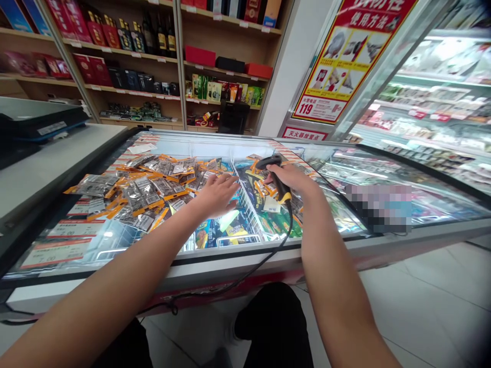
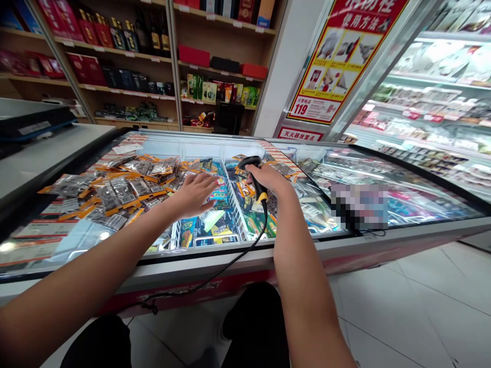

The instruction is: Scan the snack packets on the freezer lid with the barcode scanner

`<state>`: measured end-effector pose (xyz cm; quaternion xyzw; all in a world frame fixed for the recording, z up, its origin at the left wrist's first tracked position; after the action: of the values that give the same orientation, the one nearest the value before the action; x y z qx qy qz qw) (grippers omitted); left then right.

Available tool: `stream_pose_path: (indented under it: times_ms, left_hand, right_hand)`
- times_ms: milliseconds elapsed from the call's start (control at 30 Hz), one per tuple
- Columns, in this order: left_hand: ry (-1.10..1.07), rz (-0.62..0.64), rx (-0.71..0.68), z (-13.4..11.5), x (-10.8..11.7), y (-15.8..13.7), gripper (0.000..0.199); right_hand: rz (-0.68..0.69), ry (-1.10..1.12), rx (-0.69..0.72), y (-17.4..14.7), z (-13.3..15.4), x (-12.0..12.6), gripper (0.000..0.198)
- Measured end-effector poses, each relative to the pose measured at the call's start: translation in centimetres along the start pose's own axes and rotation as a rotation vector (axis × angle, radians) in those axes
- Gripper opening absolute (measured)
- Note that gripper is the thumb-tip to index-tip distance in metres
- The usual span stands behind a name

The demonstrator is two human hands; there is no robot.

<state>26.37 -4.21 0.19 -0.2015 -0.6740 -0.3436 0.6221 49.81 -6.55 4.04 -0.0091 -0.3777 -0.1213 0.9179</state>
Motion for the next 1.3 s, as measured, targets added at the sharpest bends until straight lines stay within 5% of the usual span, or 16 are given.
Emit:
stream_pose_path:
  times_ms: [133,300,467,733,933,1033,1167,1300]
  left_hand:
    - [-0.089,0.132,-0.122,-2.2,-0.8,-0.6,0.058]
    - [-0.143,0.2,-0.129,-2.7,-1.2,-0.9,0.062]
    - [-0.162,0.203,-0.113,-2.5,-1.2,-0.8,0.064]
    - [-0.148,0.119,-0.118,-2.8,-1.2,-0.9,0.061]
    - [-0.067,0.045,-0.157,-2.8,-0.7,-0.8,0.059]
    - [-0.014,0.042,-0.146,-2.1,-0.5,-0.6,0.05]
    - [0.06,-0.009,-0.018,-0.6,-0.2,0.0,0.049]
    - [0.087,-0.059,0.105,0.6,-0.3,0.5,0.047]
  right_hand:
    - [0.044,0.006,0.069,-0.2,1.2,-1.1,0.042]
    - [-0.274,-0.343,-0.018,-0.5,0.5,2.4,0.06]
    - [-0.154,-0.456,-0.111,-0.3,-0.8,2.7,0.07]
    - [-0.064,-0.217,0.022,-0.7,1.4,0.3,0.045]
    - [0.13,0.362,0.117,-0.4,2.4,-3.7,0.042]
    - [0.101,0.4,0.136,-0.4,3.0,-4.4,0.039]
    - [0.041,0.468,0.114,-0.7,3.7,-4.3,0.039]
    - [0.143,0.528,0.038,-1.3,3.7,-4.3,0.042]
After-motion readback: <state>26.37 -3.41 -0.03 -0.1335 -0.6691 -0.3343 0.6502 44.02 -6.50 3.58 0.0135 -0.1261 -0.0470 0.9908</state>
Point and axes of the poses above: each hand's wrist, its own y-axis towards the middle knuckle, its own x-axis out of the back of the hand, z = x × y, the point moved 6 cm from there along y, towards the middle knuckle, and after that the axes turned 15 degrees about x, right-handed, at the moved point
